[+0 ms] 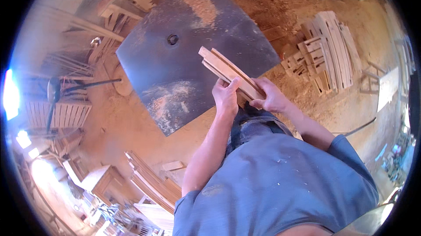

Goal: The person feeds wood slats through a router table to create a groove and then places the processed pieces onto a stack.

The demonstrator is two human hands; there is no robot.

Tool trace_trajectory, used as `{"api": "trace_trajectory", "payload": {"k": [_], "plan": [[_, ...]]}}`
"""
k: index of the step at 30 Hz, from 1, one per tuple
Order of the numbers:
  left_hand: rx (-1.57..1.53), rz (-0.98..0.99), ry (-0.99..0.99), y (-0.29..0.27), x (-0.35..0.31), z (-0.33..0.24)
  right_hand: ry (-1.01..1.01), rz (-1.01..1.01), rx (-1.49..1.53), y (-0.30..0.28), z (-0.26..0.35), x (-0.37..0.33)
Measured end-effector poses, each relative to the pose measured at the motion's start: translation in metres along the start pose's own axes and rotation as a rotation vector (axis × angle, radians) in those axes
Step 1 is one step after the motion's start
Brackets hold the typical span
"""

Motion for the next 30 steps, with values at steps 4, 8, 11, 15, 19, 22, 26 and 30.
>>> {"api": "trace_trajectory", "payload": {"k": [4, 8, 11, 15, 19, 22, 26, 30], "plan": [[-0.076, -0.122, 0.024, -0.048, 0.019, -0.014, -0.347, -0.157, -0.404, 0.039, 0.052, 0.03], [0.056, -0.218, 0.118, -0.104, 0.038, -0.055, -0.608, -0.226, -0.597, 0.087, 0.088, 0.071], [0.346, -0.473, 0.205, -0.157, 0.054, -0.078, -0.569, -0.232, -0.711, 0.106, 0.08, 0.097], [0.606, -0.471, 0.447, -0.197, 0.079, -0.106, -0.507, -0.248, -0.735, 0.113, 0.074, 0.109], [0.655, -0.328, 0.53, -0.196, 0.106, -0.12, -0.508, -0.285, -0.692, 0.117, 0.08, 0.113], [0.69, -0.294, 0.536, -0.195, 0.122, -0.122, -0.503, -0.335, -0.701, 0.119, 0.079, 0.114], [0.719, -0.294, 0.596, -0.19, 0.137, -0.137, -0.469, -0.4, -0.685, 0.116, 0.081, 0.121], [0.789, -0.297, 0.688, -0.183, 0.156, -0.154, -0.484, -0.458, -0.672, 0.115, 0.087, 0.135]]}}
Point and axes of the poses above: each hand's wrist, its own x-axis towards the middle knuckle, its own y-axis out of the palm, z = x × y, the point moved 9 cm from there along x, towards the middle knuckle, and after that the axes turned 12 degrees about x, right-handed, at the moved point
